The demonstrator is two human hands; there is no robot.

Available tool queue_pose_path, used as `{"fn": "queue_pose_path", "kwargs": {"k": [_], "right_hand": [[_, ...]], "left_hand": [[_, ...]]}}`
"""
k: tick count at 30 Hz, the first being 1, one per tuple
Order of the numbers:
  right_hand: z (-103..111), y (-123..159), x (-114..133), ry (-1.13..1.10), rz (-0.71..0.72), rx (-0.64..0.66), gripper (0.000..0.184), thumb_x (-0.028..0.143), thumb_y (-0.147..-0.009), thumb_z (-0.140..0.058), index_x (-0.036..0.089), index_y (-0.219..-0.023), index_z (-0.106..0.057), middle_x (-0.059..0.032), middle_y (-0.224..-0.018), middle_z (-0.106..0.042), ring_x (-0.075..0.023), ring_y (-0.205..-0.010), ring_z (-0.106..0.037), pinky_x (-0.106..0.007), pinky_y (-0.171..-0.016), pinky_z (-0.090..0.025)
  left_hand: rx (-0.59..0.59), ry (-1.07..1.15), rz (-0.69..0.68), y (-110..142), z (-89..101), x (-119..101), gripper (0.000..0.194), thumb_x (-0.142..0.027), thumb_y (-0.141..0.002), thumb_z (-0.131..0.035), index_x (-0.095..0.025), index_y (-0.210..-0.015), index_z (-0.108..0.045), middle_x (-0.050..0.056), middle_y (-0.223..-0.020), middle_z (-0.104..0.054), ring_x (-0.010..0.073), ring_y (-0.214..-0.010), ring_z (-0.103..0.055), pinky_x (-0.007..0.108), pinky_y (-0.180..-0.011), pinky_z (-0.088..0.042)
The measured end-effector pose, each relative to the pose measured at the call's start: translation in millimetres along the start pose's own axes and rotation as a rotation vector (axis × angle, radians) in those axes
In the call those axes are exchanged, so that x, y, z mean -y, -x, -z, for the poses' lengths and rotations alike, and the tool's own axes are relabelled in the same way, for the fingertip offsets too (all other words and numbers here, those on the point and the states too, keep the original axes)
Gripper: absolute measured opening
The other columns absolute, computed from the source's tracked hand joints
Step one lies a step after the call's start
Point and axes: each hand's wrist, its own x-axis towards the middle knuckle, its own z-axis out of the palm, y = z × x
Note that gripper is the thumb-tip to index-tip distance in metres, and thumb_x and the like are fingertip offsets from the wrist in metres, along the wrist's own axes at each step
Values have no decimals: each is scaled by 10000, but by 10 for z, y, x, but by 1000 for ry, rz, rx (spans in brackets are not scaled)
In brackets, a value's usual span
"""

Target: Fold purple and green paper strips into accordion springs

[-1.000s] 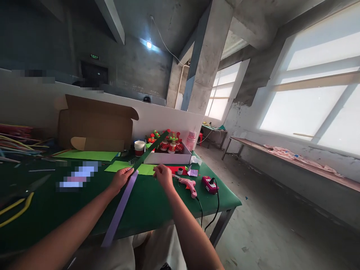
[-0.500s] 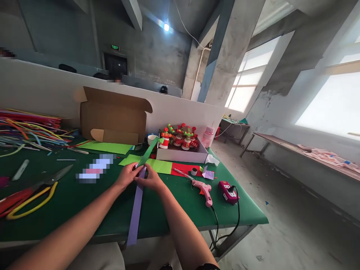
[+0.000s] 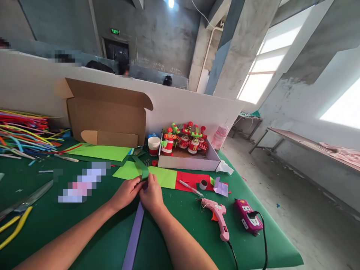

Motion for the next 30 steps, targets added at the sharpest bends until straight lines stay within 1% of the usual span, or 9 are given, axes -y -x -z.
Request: {"fn": "queue_pose_path", "kwargs": {"k": [4, 9, 15, 19, 22, 24, 26, 28, 30], "right_hand": [[74, 66, -2, 20, 0, 37, 514, 94, -725, -507, 221, -1223, -514, -78, -1042, -605, -218, -912, -619, -355, -807, -520], [144, 49, -22, -1, -33, 6, 540, 94, -763, -501, 200, -1293, -511, -120, -1136, -611, -235, -994, -631, -389, -874, -523], [196, -18, -121, -102, -140, 47, 288, 180, -840, -461, 204, -1069, -633, -71, -995, -657, -153, -722, -622, -308, -713, -531], [175, -78, -232, -282, -326, 77, 199, 269, -811, -539, 211, -978, -632, -27, -910, -664, -112, -573, -579, -265, -587, -501], [172, -94, -263, -413, -410, 100, 185, 283, -807, -543, 218, -961, -622, -19, -865, -654, -118, -571, -590, -257, -550, -502], [192, -87, -225, -351, -378, 57, 171, 271, -803, -549, 213, -943, -629, -36, -890, -649, -128, -599, -590, -280, -580, -519], [231, -74, -143, -218, -264, -20, 156, 247, -803, -553, 211, -922, -648, -56, -946, -648, -139, -649, -587, -311, -653, -530], [275, -62, -47, -167, -127, -42, 167, 248, -821, -554, 216, -936, -671, -66, -974, -659, -162, -758, -604, -333, -758, -526], [303, -52, 30, -255, -59, 35, 206, 308, -847, -570, 218, -993, -685, -72, -996, -679, -194, -911, -619, -351, -847, -507]], "left_hand": [[-9, 33, 23, 64, 56, 20, 225, -333, -878, -409, -228, -794, -590, 62, -767, -705, 213, -714, -672, 280, -653, -470], [-79, 211, 188, 60, 95, 52, 285, -466, -848, -498, -221, -962, -591, 15, -658, -675, 188, -577, -630, 285, -588, -481], [-65, 489, 384, 37, 66, 39, 574, -599, -721, -605, -159, -1079, -515, -14, -589, -643, 156, -460, -563, 282, -496, -471], [-108, 501, 393, 31, 118, 13, 513, -617, -715, -592, -169, -961, -547, 9, -653, -655, 138, -491, -560, 271, -505, -468], [-146, 468, 360, 26, 147, 49, 482, -625, -739, -551, -174, -908, -563, 32, -722, -672, 143, -531, -581, 273, -520, -472], [-168, 451, 347, 23, 154, 82, 499, -630, -754, -538, -176, -961, -556, 24, -708, -675, 151, -531, -588, 279, -530, -478], [-168, 430, 349, 20, 157, 96, 510, -650, -765, -522, -182, -966, -551, 20, -675, -674, 163, -516, -592, 286, -527, -479], [-109, 379, 351, 21, 161, 73, 497, -680, -774, -498, -191, -828, -567, 19, -611, -654, 160, -483, -572, 280, -510, -464], [11, 336, 329, 30, 167, 14, 519, -696, -781, -488, -195, -663, -555, 14, -548, -620, 137, -445, -527, 262, -487, -433]]}}
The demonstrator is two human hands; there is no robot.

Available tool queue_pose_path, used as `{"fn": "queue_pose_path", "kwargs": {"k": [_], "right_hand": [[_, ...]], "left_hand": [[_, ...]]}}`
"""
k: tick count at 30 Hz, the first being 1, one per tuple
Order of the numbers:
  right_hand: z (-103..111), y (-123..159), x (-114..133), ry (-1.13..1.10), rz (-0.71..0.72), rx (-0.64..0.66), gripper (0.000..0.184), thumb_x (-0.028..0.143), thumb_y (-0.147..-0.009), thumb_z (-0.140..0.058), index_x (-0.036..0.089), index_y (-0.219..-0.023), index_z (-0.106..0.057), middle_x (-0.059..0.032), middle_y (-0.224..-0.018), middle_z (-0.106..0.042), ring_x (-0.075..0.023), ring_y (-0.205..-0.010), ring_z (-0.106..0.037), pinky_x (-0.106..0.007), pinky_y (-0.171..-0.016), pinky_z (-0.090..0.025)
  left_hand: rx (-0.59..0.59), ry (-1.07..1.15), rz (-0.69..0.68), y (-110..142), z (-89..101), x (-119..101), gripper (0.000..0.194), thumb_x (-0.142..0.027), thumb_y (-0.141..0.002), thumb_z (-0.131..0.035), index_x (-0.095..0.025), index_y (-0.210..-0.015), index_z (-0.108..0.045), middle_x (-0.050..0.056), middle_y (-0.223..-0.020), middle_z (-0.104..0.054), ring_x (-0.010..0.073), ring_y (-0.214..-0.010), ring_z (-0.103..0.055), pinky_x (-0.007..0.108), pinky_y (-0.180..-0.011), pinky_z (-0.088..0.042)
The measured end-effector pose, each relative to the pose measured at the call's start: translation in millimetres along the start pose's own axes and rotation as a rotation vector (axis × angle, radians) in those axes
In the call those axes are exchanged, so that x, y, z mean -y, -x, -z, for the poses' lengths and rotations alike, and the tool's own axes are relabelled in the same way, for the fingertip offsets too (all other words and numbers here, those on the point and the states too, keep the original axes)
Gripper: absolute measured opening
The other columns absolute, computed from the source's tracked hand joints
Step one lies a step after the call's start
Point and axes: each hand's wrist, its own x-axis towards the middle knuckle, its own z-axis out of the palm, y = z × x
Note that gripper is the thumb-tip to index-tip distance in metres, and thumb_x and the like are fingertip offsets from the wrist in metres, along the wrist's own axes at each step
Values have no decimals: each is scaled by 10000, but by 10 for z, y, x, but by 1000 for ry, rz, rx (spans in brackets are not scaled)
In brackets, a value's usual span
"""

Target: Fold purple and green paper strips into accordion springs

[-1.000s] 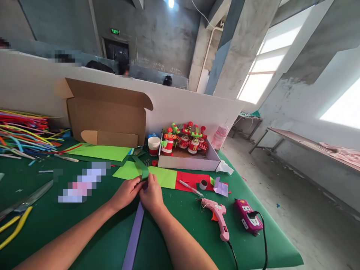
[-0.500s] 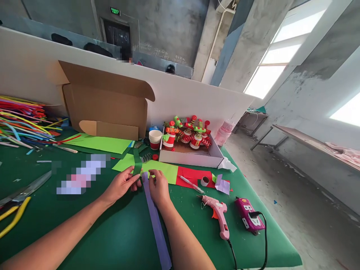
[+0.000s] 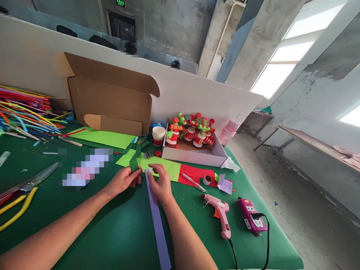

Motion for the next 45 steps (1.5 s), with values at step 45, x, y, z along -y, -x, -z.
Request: {"fn": "queue_pose_path", "kwargs": {"k": [45], "right_hand": [[32, 58, 139, 822, -115, 248, 158, 301, -829, -598, 194, -858, -712, -104, -843, -666, -232, -753, -635, -306, -609, -430]], "left_hand": [[199, 465, 269, 113, 122, -151, 396, -496, -703, -681, -217, -872, -457, 4, -694, -679, 145, -519, -613, 270, -525, -479]]}}
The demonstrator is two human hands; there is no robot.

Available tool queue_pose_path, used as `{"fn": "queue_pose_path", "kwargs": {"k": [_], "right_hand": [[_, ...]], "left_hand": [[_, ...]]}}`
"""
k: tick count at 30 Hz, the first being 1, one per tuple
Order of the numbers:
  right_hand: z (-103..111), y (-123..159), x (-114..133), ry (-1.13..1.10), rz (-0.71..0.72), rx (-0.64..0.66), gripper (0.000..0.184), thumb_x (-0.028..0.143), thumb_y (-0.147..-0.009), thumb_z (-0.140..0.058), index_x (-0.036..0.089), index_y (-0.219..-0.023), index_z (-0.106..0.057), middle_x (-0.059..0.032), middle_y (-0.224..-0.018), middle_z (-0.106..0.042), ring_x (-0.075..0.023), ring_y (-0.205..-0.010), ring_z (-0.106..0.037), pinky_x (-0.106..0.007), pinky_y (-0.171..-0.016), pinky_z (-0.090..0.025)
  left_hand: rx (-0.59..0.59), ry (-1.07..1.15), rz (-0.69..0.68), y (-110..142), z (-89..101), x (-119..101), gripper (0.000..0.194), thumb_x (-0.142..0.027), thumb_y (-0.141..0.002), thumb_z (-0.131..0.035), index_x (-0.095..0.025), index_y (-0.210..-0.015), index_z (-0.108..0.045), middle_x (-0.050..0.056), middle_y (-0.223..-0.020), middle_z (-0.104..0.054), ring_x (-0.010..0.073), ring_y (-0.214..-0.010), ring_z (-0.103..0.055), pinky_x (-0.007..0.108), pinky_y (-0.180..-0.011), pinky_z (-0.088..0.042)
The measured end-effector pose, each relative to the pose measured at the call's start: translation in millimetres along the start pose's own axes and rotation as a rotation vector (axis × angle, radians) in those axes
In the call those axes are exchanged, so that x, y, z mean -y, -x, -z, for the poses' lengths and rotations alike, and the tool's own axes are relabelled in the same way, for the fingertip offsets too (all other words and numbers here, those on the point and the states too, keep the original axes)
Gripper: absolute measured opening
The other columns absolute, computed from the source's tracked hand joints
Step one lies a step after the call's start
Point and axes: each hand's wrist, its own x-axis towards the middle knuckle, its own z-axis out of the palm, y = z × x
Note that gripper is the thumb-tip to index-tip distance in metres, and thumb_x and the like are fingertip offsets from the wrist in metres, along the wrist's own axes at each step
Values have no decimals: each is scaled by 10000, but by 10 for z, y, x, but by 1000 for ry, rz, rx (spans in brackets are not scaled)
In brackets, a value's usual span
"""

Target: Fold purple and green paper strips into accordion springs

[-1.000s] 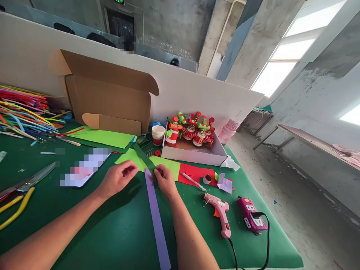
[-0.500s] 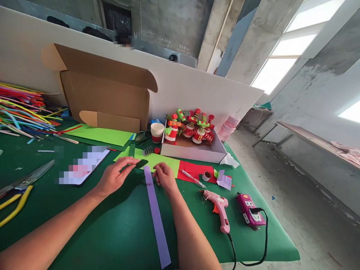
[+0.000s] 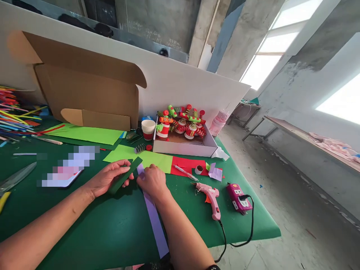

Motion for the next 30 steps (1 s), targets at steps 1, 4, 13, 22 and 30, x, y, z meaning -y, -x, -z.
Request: {"fn": "queue_pose_path", "kwargs": {"k": [1, 4, 13, 22, 30], "right_hand": [[58, 10, -79, -11, -29, -17, 230, 378, -839, -607, 194, -923, -716, -107, -872, -678, -234, -759, -639, -310, -621, -439], [327, 71, -412, -13, -138, -141, 278, 338, -881, -573, 179, -1079, -686, -130, -1008, -695, -245, -892, -646, -321, -723, -460], [1141, 903, -1157, 174, -444, -304, 253, 341, -904, -474, 200, -761, -627, -56, -777, -667, -200, -757, -618, -287, -651, -396], [852, 1619, -1338, 203, -660, -78, 187, 379, -827, -534, 226, -744, -466, -49, -809, -642, -209, -776, -624, -278, -592, -365], [894, 1524, -1326, -408, -595, -262, 242, 437, -695, -578, 231, -795, -503, 12, -659, -580, -192, -601, -567, -333, -589, -464]], "left_hand": [[2, 5, 5, -8, 1, 10, 396, -487, -697, -691, -216, -867, -458, 4, -692, -678, 146, -525, -615, 273, -529, -482], [26, 32, 42, -21, -4, 29, 401, -459, -684, -720, -216, -865, -456, 10, -703, -688, 149, -533, -618, 278, -533, -491], [32, 53, 90, -11, -1, 97, 368, -422, -697, -756, -205, -861, -509, 18, -720, -709, 141, -564, -628, 269, -570, -525], [30, 67, 99, 4, -40, 66, 378, -393, -670, -793, -197, -825, -509, 24, -689, -719, 119, -549, -617, 230, -568, -512], [82, 173, 49, -8, -55, 57, 355, -267, -681, -774, -186, -895, -502, 77, -868, -756, 151, -628, -667, 289, -634, -536]]}}
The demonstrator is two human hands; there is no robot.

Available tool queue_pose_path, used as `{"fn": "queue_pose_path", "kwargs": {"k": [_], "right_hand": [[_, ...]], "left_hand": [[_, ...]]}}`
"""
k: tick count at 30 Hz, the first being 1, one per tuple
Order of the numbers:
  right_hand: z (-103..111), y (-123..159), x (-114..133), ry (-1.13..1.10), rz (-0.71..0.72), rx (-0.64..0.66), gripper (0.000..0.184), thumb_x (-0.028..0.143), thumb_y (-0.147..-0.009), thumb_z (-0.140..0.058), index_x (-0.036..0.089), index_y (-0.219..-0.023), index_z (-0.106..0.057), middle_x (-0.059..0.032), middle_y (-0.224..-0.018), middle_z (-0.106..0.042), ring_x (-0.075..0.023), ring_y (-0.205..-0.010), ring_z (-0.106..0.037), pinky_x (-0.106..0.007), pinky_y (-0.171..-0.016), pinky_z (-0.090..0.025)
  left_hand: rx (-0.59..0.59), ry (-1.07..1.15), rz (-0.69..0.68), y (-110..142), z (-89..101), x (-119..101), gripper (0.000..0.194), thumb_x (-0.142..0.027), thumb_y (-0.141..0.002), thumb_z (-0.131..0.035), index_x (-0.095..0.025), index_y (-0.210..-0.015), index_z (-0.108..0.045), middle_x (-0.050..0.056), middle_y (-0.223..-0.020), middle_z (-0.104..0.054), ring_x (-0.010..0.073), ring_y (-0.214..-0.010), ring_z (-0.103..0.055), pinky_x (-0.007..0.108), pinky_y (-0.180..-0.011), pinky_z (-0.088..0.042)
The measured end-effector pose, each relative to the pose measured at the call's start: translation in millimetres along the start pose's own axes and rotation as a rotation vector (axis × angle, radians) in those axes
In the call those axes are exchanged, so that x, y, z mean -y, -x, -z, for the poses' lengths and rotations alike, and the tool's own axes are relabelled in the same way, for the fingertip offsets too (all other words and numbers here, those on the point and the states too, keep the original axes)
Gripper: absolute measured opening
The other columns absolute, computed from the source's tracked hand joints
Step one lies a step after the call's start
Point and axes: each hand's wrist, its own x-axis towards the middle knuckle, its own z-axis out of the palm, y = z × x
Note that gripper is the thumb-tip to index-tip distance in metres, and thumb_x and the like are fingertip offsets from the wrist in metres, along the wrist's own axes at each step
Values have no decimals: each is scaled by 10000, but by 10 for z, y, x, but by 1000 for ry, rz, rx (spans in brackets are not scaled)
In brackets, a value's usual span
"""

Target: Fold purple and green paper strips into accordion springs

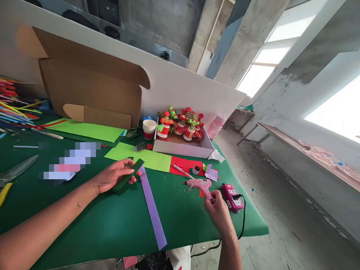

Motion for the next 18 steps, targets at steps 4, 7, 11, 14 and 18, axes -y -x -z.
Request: {"fn": "queue_pose_path", "kwargs": {"k": [4, 7, 11, 14, 18], "right_hand": [[-170, 24, 397, -473, 11, 87, 424, 456, -662, -687, 209, -973, -537, 42, -642, -543, -155, -576, -538, -329, -609, -511], [-332, 66, 640, -637, 48, 221, 377, 455, -679, -720, 187, -901, -576, 69, -566, -442, -106, -509, -432, -263, -535, -460], [-520, 113, 775, -616, 104, 300, 387, 550, -793, -637, 182, -903, -583, 51, -585, -470, -95, -498, -396, -227, -475, -385], [-613, 138, 815, -494, 216, 273, 420, 504, -808, -641, 178, -1069, -593, -1, -724, -610, -114, -569, -471, -231, -515, -405], [-682, 161, 867, -377, 341, 348, 473, 432, -866, -569, 184, -1266, -528, -86, -992, -709, -155, -679, -581, -263, -582, -462]], "left_hand": [[93, -45, 86, 3, -11, 13, 484, -270, -692, -777, -155, -1089, -525, 73, -836, -748, 157, -607, -667, 268, -563, -510], [129, -98, 129, -1, -9, 21, 405, -339, -712, -777, -134, -994, -570, 62, -770, -730, 136, -557, -647, 235, -506, -480], [146, -165, 159, -15, 9, 18, 376, -394, -711, -759, -140, -910, -566, 58, -727, -722, 127, -496, -622, 212, -438, -439], [145, -218, 213, -21, 12, 13, 357, -409, -720, -723, -148, -891, -551, 49, -656, -706, 126, -439, -589, 214, -401, -417], [174, -255, 248, -17, -4, 11, 334, -396, -722, -686, -151, -904, -550, 40, -603, -686, 124, -406, -564, 203, -368, -379]]}}
